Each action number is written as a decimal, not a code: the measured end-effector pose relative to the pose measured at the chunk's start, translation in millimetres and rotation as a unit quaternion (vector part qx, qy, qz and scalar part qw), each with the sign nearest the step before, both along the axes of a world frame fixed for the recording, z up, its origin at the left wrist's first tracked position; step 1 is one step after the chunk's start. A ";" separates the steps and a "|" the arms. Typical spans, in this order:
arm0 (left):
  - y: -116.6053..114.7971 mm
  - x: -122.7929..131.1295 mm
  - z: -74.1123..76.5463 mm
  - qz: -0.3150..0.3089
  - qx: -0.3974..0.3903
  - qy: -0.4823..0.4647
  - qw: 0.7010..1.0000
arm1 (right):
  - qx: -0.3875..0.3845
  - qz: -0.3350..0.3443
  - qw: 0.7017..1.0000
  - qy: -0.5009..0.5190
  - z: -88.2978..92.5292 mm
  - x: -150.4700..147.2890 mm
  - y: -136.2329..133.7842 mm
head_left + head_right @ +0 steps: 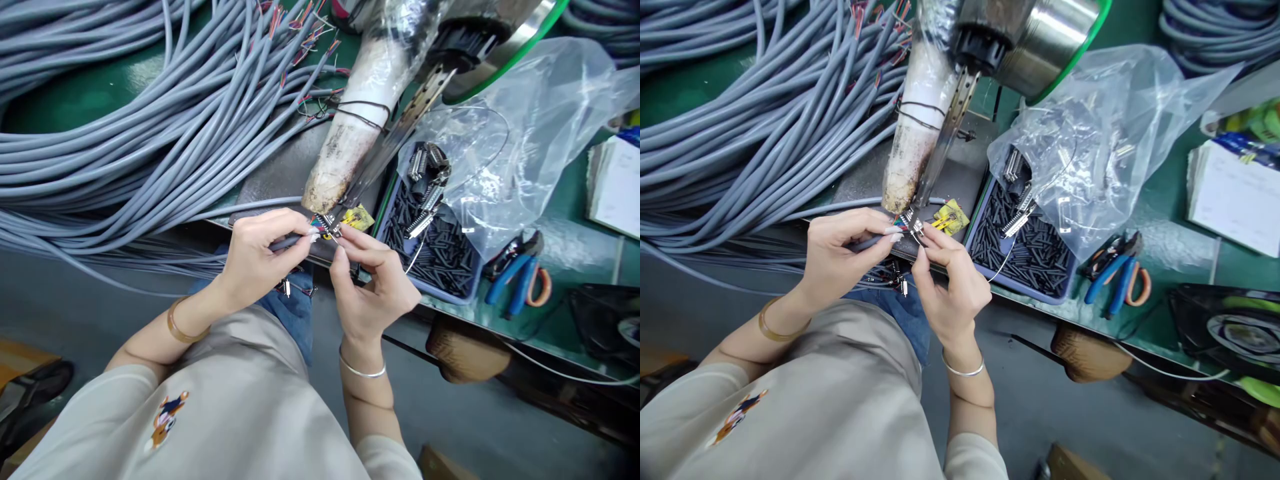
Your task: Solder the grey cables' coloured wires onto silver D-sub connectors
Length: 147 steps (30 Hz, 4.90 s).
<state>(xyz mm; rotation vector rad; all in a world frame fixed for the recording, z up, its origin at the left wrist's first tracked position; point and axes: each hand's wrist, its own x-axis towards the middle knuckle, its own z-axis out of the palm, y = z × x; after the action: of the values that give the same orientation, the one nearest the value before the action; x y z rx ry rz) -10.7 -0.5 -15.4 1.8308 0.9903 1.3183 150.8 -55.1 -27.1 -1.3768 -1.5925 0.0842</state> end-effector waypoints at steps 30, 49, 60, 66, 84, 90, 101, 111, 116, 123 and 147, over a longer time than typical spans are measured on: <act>-0.4 0.4 10.4 0.005 -0.189 -0.033 0.981 | 0.036 -0.020 0.995 -0.087 15.5 -1.2 9.5; 6.0 -1.4 8.0 -0.115 -0.389 -0.169 0.898 | -0.015 -0.002 0.999 -0.029 8.2 0.0 6.7; -1.3 -1.1 1.9 -0.065 -0.314 -0.129 0.938 | 0.131 -0.074 0.988 0.038 8.3 7.6 -4.7; -6.6 1.8 -5.0 -0.015 -0.245 -0.102 0.964 | 0.055 -0.040 0.997 -0.027 9.6 8.6 -7.0; -11.2 4.2 -9.0 0.014 -0.188 -0.059 0.980 | -0.046 0.030 0.997 0.054 15.0 15.3 -29.5; -11.9 5.5 -9.5 0.022 -0.159 -0.050 0.986 | 0.026 -0.030 0.998 -0.048 6.7 8.3 -15.7; -5.2 9.8 -0.4 0.033 -0.133 -0.057 0.989 | 0.048 0.009 0.995 -0.082 4.5 -0.5 7.4; 0.5 8.2 -0.6 -0.021 -0.282 -0.157 0.946 | 0.047 0.005 0.997 -0.065 8.0 -0.7 9.1; 0.7 8.8 -1.5 -0.028 -0.307 -0.169 0.936 | 0.038 0.014 0.997 -0.062 5.8 0.2 9.0; 2.1 9.5 4.9 -0.037 -0.302 -0.194 0.933 | 0.054 -0.003 0.995 -0.078 10.0 0.1 10.6; -2.9 5.2 2.0 0.002 -0.240 -0.122 0.963 | 0.054 0.018 0.992 -0.117 10.6 0.6 10.6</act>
<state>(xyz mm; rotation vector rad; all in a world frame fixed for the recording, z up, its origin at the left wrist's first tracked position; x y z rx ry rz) -5.4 -3.4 -13.4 1.2696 1.0653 1.1475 151.4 -44.6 -16.4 -1.3114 -1.7885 -0.1451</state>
